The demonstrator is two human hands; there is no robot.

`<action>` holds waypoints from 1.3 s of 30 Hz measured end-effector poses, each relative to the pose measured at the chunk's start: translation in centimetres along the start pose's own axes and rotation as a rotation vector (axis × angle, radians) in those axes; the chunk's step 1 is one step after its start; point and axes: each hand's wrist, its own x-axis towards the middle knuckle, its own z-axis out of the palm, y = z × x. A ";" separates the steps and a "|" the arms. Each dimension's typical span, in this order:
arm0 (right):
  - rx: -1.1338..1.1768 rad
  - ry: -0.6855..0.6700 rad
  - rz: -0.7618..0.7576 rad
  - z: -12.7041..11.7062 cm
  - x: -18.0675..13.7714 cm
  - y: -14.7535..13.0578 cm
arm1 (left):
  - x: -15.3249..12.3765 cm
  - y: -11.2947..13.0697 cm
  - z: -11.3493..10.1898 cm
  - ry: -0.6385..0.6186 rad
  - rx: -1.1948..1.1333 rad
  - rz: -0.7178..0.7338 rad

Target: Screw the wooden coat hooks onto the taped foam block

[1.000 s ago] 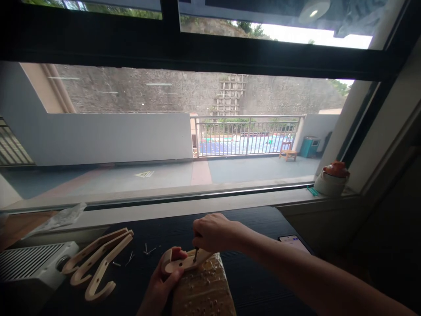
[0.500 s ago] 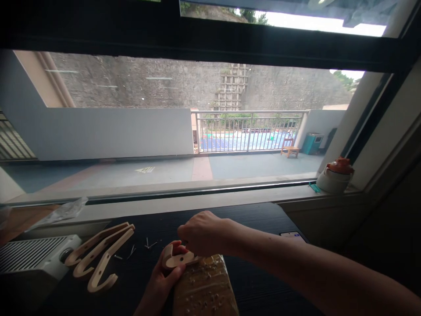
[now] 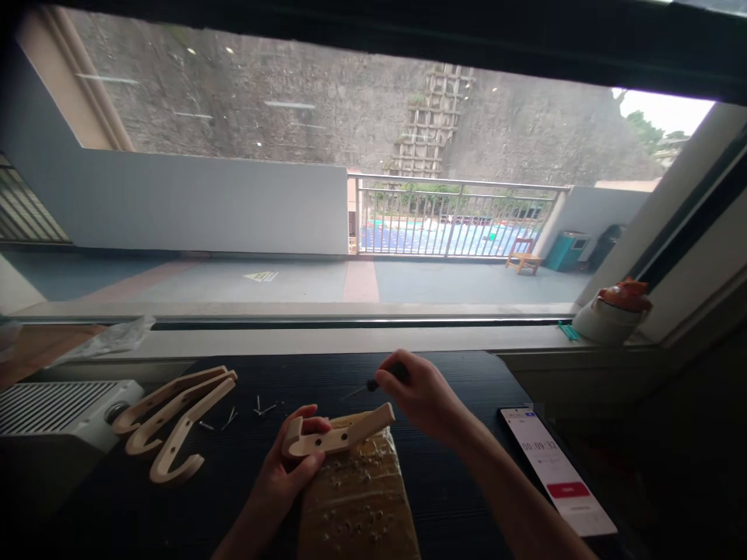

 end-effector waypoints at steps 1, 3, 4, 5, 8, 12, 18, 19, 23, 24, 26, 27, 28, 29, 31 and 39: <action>0.139 0.063 0.026 0.4 -0.3 0.8 | 0.0 0.1 0.0 -0.015 0.006 -0.012; 0.339 0.181 0.075 1.7 -0.7 2.1 | -0.1 0.3 0.1 -0.017 0.014 -0.037; 0.416 0.230 0.105 2.5 -0.8 2.7 | -0.2 0.3 0.2 -0.002 0.021 -0.043; 0.476 0.273 0.135 3.3 -0.8 3.1 | -0.2 0.2 0.3 0.018 0.033 -0.044; 0.600 0.360 0.203 5.1 -0.9 3.7 | -0.2 -0.2 0.6 0.057 0.108 -0.040; 0.700 0.356 0.240 6.3 -1.0 3.4 | -0.1 -1.1 0.5 0.066 0.193 -0.039; 0.524 0.321 0.211 7.9 -1.6 3.3 | -0.1 -1.4 1.0 0.117 0.189 -0.033; 0.487 0.316 0.197 8.1 -1.6 3.5 | -0.1 -1.4 1.2 0.136 0.170 -0.030; 0.382 0.341 0.104 8.5 -1.8 3.9 | -0.1 -1.1 1.8 0.184 0.143 -0.039; 0.362 0.348 0.081 8.5 -1.7 4.0 | -0.1 -1.0 1.9 0.188 0.148 -0.047; 0.332 0.352 0.045 8.4 -1.7 4.1 | 0.0 -0.8 1.9 0.191 0.162 -0.060; 0.324 0.349 0.035 8.4 -1.6 4.1 | 0.0 -0.7 1.9 0.190 0.167 -0.060; 0.321 0.344 0.034 8.3 -1.6 4.1 | 0.0 -0.6 1.8 0.188 0.168 -0.056; 0.322 0.342 0.042 8.1 -1.6 4.0 | 0.1 -0.5 1.7 0.182 0.169 -0.048; 0.338 0.372 0.076 7.3 -1.8 3.6 | 0.1 -0.4 1.4 0.147 0.171 -0.037; 0.118 0.485 0.013 2.8 -3.4 1.5 | 0.2 0.1 0.9 0.067 0.191 -0.064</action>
